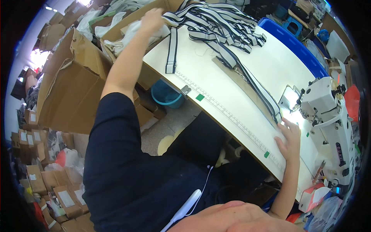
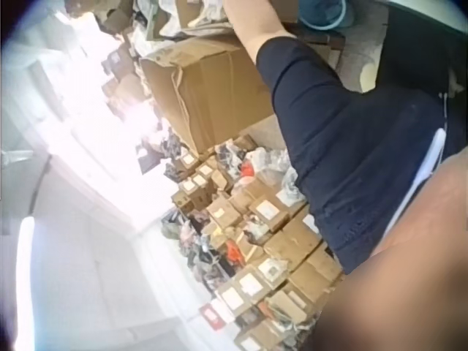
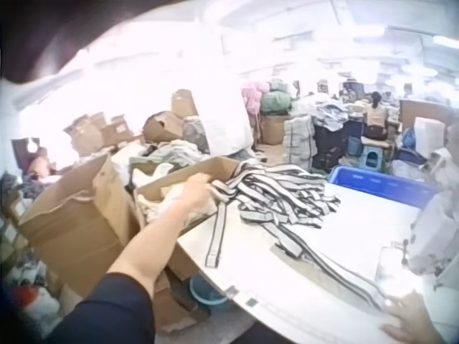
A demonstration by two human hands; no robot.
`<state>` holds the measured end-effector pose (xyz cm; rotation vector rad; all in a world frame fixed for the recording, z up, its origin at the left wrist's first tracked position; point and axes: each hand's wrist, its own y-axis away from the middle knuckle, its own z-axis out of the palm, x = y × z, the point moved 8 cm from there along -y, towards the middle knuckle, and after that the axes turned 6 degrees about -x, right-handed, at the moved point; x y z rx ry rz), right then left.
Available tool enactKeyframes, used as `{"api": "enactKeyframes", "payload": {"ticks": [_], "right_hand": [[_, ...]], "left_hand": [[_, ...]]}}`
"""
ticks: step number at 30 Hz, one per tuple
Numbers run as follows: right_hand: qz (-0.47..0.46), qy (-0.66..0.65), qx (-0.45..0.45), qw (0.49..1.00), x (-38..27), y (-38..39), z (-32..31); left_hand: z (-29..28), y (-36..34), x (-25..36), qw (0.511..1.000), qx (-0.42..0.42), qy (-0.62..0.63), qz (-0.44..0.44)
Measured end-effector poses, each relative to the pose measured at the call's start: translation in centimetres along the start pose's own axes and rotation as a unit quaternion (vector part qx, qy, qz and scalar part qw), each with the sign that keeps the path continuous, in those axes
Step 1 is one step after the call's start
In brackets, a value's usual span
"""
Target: Using an industrial sewing machine to assemble fabric and padded components for bags or straps.
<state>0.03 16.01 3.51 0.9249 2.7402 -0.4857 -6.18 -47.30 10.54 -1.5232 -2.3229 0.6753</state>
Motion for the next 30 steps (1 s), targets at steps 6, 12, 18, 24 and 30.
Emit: {"api": "enactKeyframes", "payload": {"ticks": [6, 12, 18, 24, 30], "right_hand": [[0.000, 0.004, -0.006, 1.000, 0.2, -0.1, 0.2], [0.008, 0.005, -0.004, 1.000, 0.1, 0.5, 0.0], [0.013, 0.015, -0.004, 1.000, 0.2, 0.6, 0.1], [0.018, 0.002, -0.019, 1.000, 0.3, 0.1, 0.4], [0.021, 0.016, -0.019, 0.999, 0.3, 0.4, 0.0]], "left_hand": [[-3.1, 0.2, -5.6, 0.987, -0.132, -0.089, -0.038], [-10.7, -1.9, -1.7, 0.884, 0.069, 0.460, -0.047], [-17.8, 8.0, 16.2, 0.853, 0.261, 0.325, 0.315], [-7.9, 23.3, 29.8, 0.808, -0.016, 0.316, 0.497], [-10.6, 25.5, 33.5, 0.782, -0.008, 0.342, 0.521]]}}
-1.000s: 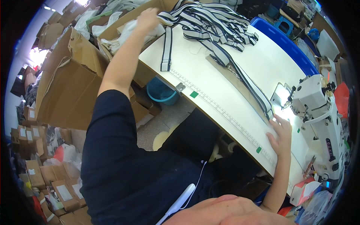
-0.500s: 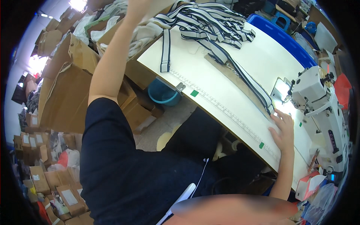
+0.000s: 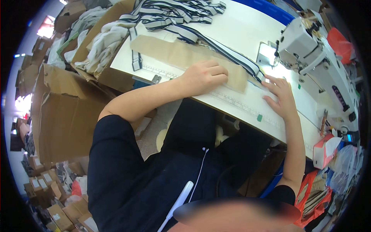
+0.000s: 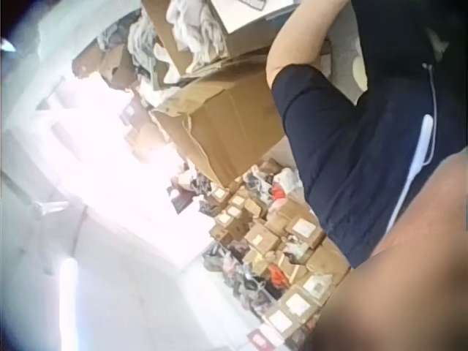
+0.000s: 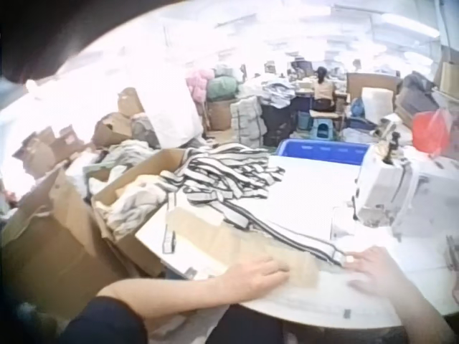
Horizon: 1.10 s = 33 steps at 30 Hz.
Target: Using an industrial sewing machine to assemble fabric and padded components for bags or straps.
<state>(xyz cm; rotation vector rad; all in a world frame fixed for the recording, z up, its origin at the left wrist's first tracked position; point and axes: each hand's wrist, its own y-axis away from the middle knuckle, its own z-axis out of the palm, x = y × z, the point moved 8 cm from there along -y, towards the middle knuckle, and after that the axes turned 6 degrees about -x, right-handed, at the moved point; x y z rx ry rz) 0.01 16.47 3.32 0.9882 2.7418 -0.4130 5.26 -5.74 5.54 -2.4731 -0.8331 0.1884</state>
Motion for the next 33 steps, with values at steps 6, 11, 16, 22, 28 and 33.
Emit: {"api": "enactKeyframes", "payload": {"ticks": [6, 11, 16, 22, 28, 33], "right_hand": [[-0.020, 0.002, 0.017, 1.000, -0.2, 0.0, -0.1], [-0.014, -0.021, 0.004, 1.000, 0.4, 0.2, 0.3], [-0.032, -0.037, 0.111, 0.993, 0.6, 0.8, -1.2], [-0.037, -0.061, 0.141, 0.987, 1.1, 1.4, -1.7], [-0.111, -0.036, 0.083, 0.990, -1.7, 1.3, -1.4], [-0.115, -0.029, 0.015, 0.993, -1.8, 0.9, 0.1]], "left_hand": [[2.1, -2.3, 5.0, 0.985, -0.006, 0.085, 0.152], [3.5, -4.1, 5.0, 0.983, -0.082, 0.104, 0.127], [3.5, -5.1, 4.8, 0.974, -0.092, 0.191, 0.078], [5.9, -4.7, 5.3, 0.978, -0.139, 0.128, 0.086], [6.2, -4.4, 4.7, 0.980, -0.151, 0.123, 0.051], [5.3, -5.7, 3.6, 0.971, -0.154, 0.181, 0.039]]}}
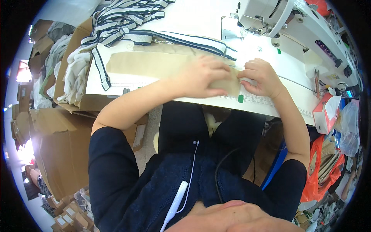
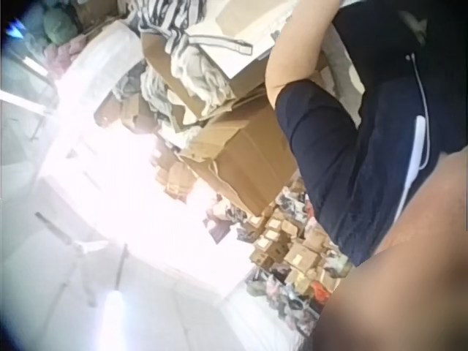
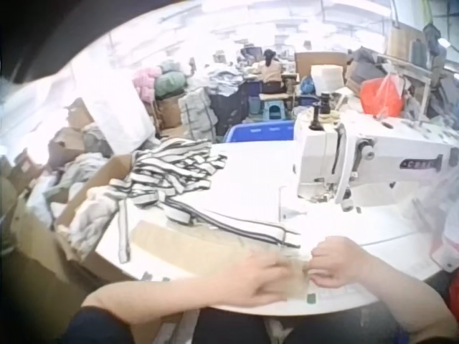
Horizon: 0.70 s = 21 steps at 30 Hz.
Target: Using an industrial sewing machine to assemble fabric and padded components for bags or straps.
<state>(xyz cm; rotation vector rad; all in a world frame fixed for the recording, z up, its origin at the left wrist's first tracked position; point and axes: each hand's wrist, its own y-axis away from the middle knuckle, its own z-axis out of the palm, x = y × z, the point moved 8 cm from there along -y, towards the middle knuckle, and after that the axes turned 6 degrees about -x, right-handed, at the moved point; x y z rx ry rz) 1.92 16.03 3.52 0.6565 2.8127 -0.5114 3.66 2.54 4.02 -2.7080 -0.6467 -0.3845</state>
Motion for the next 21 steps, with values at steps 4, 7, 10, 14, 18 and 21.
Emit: {"api": "enactKeyframes", "payload": {"ticks": [4, 7, 10, 14, 18, 21], "right_hand": [[0.028, -0.019, 0.016, 0.999, 1.0, 0.3, -0.5], [0.073, -0.033, 0.052, 0.995, 2.1, 0.4, -0.8], [0.122, -0.014, 0.077, 0.989, 3.7, 1.0, -0.7], [0.231, -0.035, 0.122, 0.965, 4.5, 0.4, -1.3], [0.339, -0.096, 0.127, 0.927, 5.3, -1.1, -0.5], [0.381, -0.180, 0.035, 0.906, 5.6, -2.6, 1.9]], "left_hand": [[-4.4, -0.9, -5.9, 0.988, 0.063, -0.061, -0.129], [-6.2, 0.9, -11.7, 0.950, 0.023, -0.174, -0.257], [-5.4, 1.0, -13.9, 0.938, -0.112, -0.052, -0.325], [-4.7, 0.3, -13.2, 0.936, -0.160, 0.004, -0.312], [-4.6, 0.8, -12.5, 0.972, -0.100, -0.018, -0.212], [-5.3, 0.9, -11.2, 0.973, -0.079, -0.014, -0.218]]}}
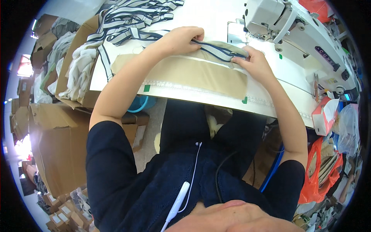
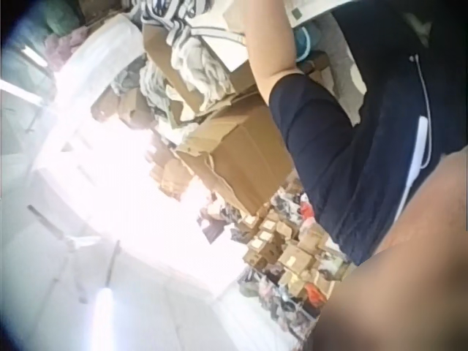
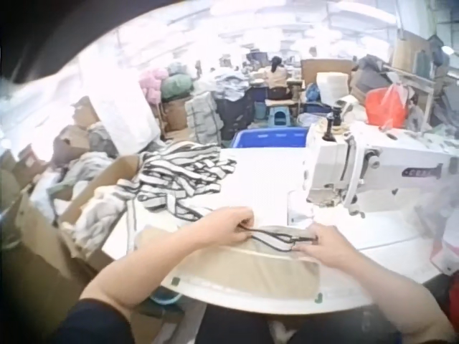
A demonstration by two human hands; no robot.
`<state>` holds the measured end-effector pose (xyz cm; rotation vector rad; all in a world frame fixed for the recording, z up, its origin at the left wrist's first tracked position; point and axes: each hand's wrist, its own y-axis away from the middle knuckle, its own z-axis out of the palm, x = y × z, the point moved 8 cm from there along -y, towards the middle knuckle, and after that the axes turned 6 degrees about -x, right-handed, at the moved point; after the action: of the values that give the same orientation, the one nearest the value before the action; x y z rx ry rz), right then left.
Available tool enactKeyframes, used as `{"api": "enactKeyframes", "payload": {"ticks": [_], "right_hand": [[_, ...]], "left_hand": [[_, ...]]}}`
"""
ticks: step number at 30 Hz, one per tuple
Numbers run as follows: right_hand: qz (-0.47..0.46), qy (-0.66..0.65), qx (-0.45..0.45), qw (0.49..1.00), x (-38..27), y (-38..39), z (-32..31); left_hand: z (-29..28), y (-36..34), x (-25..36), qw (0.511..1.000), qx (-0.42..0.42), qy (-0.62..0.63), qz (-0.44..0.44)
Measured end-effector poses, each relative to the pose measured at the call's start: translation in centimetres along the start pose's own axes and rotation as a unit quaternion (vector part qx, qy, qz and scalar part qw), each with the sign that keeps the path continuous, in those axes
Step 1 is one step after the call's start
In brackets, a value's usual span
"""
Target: Using an industrial sewing machine to assemble fabric and padded components for bags or straps.
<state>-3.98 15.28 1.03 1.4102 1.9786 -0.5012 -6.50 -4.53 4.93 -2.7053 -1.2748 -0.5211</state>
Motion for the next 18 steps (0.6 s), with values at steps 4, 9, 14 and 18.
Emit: {"api": "enactKeyframes", "payload": {"ticks": [4, 9, 14, 18], "right_hand": [[-0.123, -0.042, 0.097, 0.987, -2.5, 1.5, -1.9], [-0.276, 0.084, 0.227, 0.930, -6.8, 6.6, -4.2], [-0.424, 0.171, 0.169, 0.873, -6.6, 9.0, -1.5], [-0.391, 0.249, 0.085, 0.882, -5.3, 10.1, 0.7]], "left_hand": [[-2.1, 1.9, -3.8, 0.995, 0.068, -0.060, -0.045], [-8.8, 7.6, -1.5, 0.951, 0.230, -0.187, 0.083], [-4.3, 14.3, 2.7, 0.910, 0.240, -0.298, 0.159], [1.1, 13.4, 2.6, 0.967, 0.090, -0.215, 0.104]]}}
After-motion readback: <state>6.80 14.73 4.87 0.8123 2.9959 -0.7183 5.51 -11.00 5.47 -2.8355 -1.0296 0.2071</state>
